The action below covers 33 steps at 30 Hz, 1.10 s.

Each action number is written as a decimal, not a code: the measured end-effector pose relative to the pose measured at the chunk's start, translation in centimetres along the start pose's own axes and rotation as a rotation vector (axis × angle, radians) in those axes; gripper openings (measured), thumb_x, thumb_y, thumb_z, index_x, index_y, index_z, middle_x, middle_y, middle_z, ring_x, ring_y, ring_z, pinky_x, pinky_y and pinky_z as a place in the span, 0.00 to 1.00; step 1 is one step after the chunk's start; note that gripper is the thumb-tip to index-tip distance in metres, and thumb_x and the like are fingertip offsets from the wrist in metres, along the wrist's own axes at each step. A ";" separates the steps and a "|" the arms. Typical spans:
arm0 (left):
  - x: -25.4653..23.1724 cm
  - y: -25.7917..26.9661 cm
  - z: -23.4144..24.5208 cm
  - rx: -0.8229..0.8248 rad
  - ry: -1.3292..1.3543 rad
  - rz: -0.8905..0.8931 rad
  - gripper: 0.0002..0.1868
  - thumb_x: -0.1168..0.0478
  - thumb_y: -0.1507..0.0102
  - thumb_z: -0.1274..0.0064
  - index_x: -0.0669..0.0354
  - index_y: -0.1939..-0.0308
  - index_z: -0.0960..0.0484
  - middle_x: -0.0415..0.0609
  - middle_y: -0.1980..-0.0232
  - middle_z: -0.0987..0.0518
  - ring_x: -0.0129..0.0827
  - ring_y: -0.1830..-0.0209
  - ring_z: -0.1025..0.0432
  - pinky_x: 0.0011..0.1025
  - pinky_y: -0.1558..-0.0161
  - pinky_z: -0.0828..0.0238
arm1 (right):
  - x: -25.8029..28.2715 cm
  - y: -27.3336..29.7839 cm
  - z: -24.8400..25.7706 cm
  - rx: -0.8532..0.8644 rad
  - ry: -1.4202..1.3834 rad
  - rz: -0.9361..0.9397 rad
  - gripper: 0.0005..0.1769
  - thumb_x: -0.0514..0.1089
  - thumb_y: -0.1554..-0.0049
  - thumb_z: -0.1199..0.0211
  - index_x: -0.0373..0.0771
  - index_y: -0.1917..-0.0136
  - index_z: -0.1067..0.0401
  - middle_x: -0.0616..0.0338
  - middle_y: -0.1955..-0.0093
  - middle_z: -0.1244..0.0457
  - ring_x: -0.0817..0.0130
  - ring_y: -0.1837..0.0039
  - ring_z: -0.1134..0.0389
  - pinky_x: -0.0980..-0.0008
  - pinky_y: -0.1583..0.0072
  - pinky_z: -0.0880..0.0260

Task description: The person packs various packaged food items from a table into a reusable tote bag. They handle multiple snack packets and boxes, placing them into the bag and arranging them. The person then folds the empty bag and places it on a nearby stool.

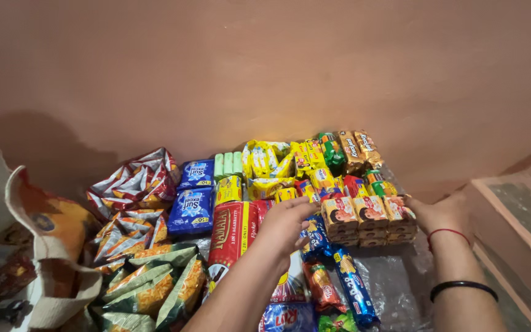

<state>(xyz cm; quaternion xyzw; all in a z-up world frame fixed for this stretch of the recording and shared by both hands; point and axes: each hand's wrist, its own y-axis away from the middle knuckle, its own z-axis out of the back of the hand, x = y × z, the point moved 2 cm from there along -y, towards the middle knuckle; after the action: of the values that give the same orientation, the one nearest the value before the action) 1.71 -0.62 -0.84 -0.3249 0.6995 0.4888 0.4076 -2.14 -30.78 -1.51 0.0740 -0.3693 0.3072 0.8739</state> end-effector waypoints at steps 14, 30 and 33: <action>-5.8 7.2 5.8 -0.074 0.218 -0.200 0.25 0.54 0.42 0.41 0.49 0.41 0.19 0.39 0.49 0.21 0.29 0.50 0.31 0.34 0.55 0.31 | 13.9 6.5 1.9 0.165 -0.193 0.386 0.30 0.54 0.52 0.28 0.32 0.41 0.23 0.44 0.44 0.29 0.54 0.43 0.26 0.57 0.42 0.27; -6.4 18.3 30.6 -0.391 0.607 -0.480 0.17 0.59 0.38 0.41 0.54 0.45 0.20 0.43 0.56 0.22 0.29 0.56 0.30 0.29 0.61 0.35 | 34.4 31.6 -6.1 0.594 -0.332 0.973 0.22 0.50 0.51 0.31 0.37 0.46 0.22 0.54 0.47 0.28 0.63 0.45 0.25 0.65 0.46 0.24; -5.1 19.7 34.9 -0.538 0.618 -0.432 0.20 0.58 0.40 0.44 0.51 0.44 0.20 0.36 0.52 0.21 0.27 0.54 0.29 0.31 0.55 0.31 | 36.3 36.1 -10.6 0.648 -0.248 1.097 0.18 0.50 0.50 0.32 0.39 0.48 0.20 0.54 0.51 0.27 0.63 0.48 0.24 0.65 0.45 0.24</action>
<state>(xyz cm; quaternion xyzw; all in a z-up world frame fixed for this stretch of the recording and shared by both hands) -3.98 38.94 5.35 -0.6878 0.5528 0.4372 0.1737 2.33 19.39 12.44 0.1695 -0.3404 0.7939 0.4745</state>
